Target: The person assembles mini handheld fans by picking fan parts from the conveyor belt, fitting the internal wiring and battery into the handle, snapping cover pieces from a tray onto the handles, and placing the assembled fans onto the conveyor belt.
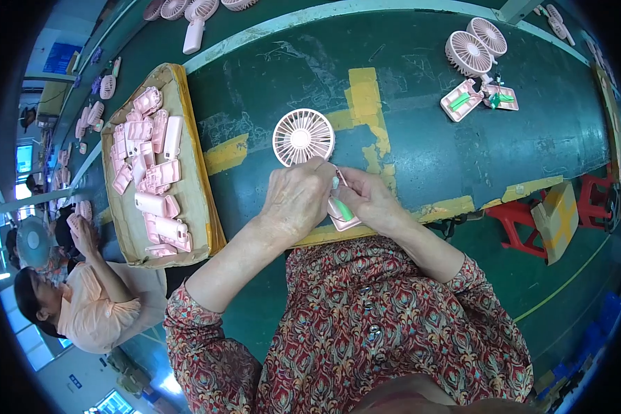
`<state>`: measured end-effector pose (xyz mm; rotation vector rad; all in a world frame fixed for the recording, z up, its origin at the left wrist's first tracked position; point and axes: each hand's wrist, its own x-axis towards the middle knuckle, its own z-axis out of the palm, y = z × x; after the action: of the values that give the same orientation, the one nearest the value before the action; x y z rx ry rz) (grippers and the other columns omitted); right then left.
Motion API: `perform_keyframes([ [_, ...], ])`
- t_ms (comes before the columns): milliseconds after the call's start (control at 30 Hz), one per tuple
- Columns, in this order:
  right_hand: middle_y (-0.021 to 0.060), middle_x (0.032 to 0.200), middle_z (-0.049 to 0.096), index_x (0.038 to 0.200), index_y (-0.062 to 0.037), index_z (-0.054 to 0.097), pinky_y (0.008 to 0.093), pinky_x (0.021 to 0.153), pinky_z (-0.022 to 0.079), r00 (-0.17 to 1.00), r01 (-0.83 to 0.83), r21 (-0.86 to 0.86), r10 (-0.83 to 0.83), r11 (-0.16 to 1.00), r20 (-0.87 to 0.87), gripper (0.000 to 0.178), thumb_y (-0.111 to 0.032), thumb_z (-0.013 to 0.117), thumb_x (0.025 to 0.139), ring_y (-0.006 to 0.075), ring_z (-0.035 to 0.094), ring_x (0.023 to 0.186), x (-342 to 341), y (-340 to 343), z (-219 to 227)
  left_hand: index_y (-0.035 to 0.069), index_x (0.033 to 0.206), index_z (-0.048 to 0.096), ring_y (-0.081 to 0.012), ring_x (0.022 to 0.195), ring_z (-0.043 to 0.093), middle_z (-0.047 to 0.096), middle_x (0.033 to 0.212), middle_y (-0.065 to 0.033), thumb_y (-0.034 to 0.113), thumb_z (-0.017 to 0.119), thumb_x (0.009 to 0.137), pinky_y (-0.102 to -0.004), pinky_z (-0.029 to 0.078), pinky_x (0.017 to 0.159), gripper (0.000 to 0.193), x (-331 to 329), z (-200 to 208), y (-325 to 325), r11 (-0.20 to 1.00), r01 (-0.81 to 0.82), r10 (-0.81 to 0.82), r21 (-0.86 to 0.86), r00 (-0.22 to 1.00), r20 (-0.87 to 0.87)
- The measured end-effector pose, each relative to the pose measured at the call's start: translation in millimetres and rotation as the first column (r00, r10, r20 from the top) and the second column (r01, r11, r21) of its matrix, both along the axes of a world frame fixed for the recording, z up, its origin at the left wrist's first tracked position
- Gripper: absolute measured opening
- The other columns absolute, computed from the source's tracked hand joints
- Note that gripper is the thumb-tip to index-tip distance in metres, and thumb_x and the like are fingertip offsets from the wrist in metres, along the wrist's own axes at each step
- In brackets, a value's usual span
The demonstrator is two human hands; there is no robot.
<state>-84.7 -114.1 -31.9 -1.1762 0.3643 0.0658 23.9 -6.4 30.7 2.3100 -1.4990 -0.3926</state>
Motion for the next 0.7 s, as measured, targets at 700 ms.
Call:
perform_keyframes([
  [700, 0.0022, 0.09, 0.06, 0.111, -0.0002, 0.055, 0.0212, 0.067, 0.047, 0.997, -0.037, 0.146, 0.047, 0.989, -0.061, 0.03, -0.024, 0.042, 0.098, 0.0065, 0.056, 0.077, 7, -5, 0, -0.001, 0.114, 0.055, -0.0229, 0.079, 0.064, 0.063, 0.096, -0.0152, -0.012, 0.048, 0.079, -0.031, 0.051, 0.071, 0.037, 2, -3, 34, 0.904, -0.347, 0.271, -0.249, 0.917, -0.293],
])
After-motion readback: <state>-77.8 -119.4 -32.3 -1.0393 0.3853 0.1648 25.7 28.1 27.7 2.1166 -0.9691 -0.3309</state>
